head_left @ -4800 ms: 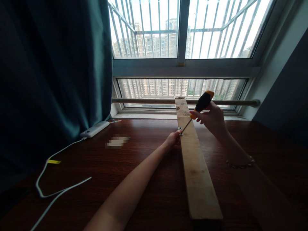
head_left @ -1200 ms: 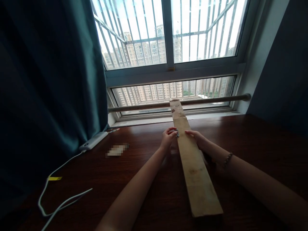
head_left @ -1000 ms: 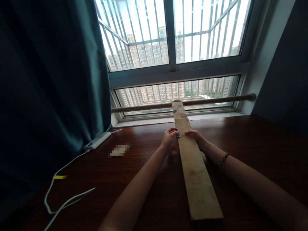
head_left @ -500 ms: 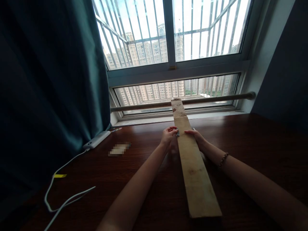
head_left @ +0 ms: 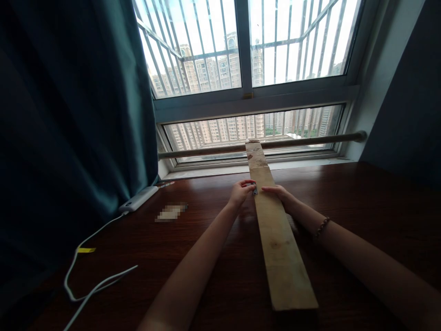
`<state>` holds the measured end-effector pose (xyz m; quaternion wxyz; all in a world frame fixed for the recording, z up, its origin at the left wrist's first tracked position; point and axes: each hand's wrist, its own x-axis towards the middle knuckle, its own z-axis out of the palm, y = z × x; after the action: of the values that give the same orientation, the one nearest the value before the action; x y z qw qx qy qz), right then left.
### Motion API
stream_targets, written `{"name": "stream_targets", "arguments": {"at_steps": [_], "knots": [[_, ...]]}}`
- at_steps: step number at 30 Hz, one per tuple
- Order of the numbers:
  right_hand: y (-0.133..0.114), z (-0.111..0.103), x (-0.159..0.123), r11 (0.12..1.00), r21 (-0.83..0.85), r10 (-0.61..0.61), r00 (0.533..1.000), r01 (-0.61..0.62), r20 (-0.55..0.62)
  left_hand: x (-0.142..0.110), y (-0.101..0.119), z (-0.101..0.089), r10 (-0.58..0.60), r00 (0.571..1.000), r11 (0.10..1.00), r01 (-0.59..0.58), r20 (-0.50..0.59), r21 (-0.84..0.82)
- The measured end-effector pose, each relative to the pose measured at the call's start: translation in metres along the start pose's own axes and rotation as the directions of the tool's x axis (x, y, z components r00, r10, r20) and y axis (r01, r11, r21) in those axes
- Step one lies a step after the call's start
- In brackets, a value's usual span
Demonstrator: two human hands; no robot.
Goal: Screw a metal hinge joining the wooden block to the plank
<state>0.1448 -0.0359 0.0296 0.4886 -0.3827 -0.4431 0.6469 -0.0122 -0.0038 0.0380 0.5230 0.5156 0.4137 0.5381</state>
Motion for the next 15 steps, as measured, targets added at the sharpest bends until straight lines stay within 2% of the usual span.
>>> {"name": "stream_targets", "arguments": {"at_steps": [4,10,12,15], "knots": [[0.0,0.001,0.001,0.996,-0.033,-0.091,0.988,0.087,-0.123,-0.001,0.001,0.0,-0.008,1.0,1.0,0.008,-0.006,0.007],[-0.002,0.001,0.005,0.993,-0.115,-0.056,0.983,0.036,-0.176,-0.005,0.003,0.004,-0.043,0.999,0.999,0.043,-0.033,-0.02],[-0.003,0.0,0.01,0.982,-0.184,-0.078,0.962,0.03,-0.26,-0.005,0.002,0.005,-0.026,0.999,0.999,0.025,-0.038,-0.035],[-0.002,-0.001,0.017,0.952,-0.295,-0.201,0.897,0.084,-0.394,-0.005,0.0,0.006,-0.006,0.999,0.999,0.004,-0.053,-0.036]]}}
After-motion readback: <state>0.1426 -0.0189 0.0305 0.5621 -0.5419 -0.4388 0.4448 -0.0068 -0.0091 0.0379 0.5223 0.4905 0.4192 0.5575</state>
